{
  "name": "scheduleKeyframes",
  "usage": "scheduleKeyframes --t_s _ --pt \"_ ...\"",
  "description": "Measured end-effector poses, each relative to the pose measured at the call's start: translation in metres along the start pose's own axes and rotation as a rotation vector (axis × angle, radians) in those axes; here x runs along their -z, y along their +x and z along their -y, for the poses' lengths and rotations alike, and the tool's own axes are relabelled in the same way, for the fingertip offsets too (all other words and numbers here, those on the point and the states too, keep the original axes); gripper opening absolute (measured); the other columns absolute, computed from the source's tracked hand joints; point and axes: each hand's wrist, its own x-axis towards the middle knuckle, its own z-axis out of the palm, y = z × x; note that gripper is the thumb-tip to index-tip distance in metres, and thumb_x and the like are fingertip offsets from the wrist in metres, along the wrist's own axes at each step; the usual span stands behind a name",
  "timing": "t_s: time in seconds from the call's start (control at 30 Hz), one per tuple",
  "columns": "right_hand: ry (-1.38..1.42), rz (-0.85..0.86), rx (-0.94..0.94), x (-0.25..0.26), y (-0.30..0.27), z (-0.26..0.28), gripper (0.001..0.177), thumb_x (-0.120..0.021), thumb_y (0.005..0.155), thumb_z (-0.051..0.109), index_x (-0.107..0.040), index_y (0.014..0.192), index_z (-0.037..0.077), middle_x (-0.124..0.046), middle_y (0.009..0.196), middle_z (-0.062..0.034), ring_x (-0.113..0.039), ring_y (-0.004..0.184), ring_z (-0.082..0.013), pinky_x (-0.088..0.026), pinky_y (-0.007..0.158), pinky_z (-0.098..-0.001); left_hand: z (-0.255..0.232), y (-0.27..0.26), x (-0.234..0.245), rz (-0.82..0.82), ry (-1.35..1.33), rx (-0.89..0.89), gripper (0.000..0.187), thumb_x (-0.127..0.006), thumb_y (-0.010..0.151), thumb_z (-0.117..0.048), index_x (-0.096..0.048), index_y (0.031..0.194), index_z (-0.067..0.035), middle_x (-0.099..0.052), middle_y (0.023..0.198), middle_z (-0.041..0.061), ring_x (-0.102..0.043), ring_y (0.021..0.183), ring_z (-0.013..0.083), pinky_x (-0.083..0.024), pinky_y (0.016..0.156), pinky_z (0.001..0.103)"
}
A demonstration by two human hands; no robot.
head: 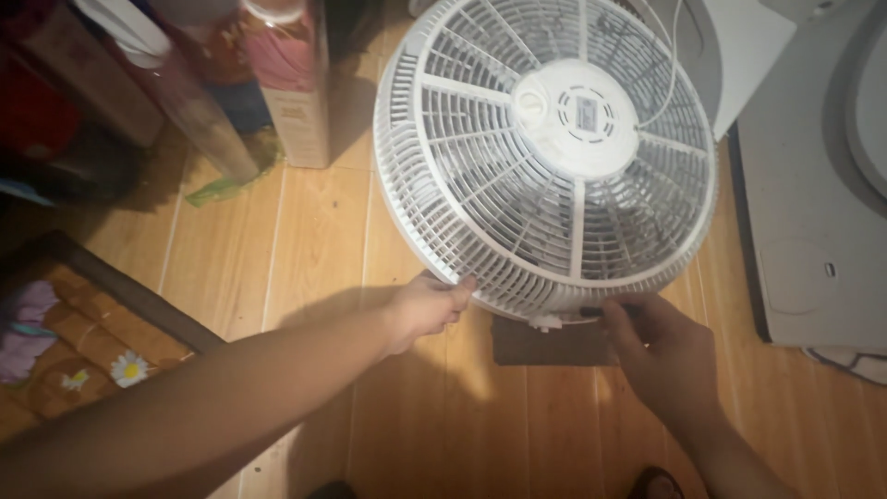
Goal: The person uses a screwdriver to loosen and remove screws from the front grille of a white electric fan. They repeatedly attempt to detach the grille by hand, rotating and pulling it, but the fan remains partially disassembled by the end of the clip.
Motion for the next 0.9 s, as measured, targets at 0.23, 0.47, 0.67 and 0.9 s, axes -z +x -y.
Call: scheduleKeyframes --t_s 0.23,0.47,0.67,0.9 --pt "0.035 0.047 0.063 -0.006 -0.012 0.000 0.026 -0.075 0.086 0.021 -0.077 0.109 0.009 -0.082 0.089 -0.0092 -0.078 0.079 -0.0148 -0.059 0.069 -0.0311 0.008 0.003 -0.002 -0.105 0.043 0.047 0.042 -0.059 0.098 -0.050 -0.065 0.108 -0.010 -0.067 0.088 -0.007 -0.059 0.078 0.0055 -0.051 0.067 0.022" --pt "-0.014 0.117 -0.115 0.012 0.008 -0.013 0.029 -0.080 0.084 0.029 -0.079 0.105 0.009 -0.082 0.084 -0.0131 -0.079 0.073 -0.0220 -0.060 0.067 -0.0354 0.007 -0.010 -0.005 -0.114 0.221 0.035 0.039 -0.057 0.101 -0.042 -0.059 0.120 -0.008 -0.056 0.094 0.002 -0.047 0.087 0.0175 -0.042 0.074 0.036" --pt "0.112 0.329 -0.352 0.005 0.012 -0.043 0.024 -0.076 0.080 0.024 -0.085 0.093 0.006 -0.080 0.076 -0.0130 -0.073 0.064 -0.0207 -0.058 0.058 -0.0373 -0.029 -0.072 -0.028 -0.063 0.744 0.241 0.037 -0.050 0.101 -0.027 -0.067 0.129 -0.011 -0.069 0.115 0.009 -0.060 0.094 0.0217 -0.048 0.085 0.042" --pt "0.526 0.302 -0.501 -0.008 0.020 -0.063 0.029 -0.073 0.085 0.015 -0.075 0.104 -0.007 -0.078 0.085 -0.0147 -0.073 0.069 -0.0217 -0.062 0.067 -0.0362 -0.040 -0.120 -0.048 -0.071 0.802 0.283 0.040 -0.052 0.100 -0.028 -0.061 0.138 -0.031 -0.073 0.123 0.000 -0.067 0.104 0.0173 -0.053 0.088 0.036"
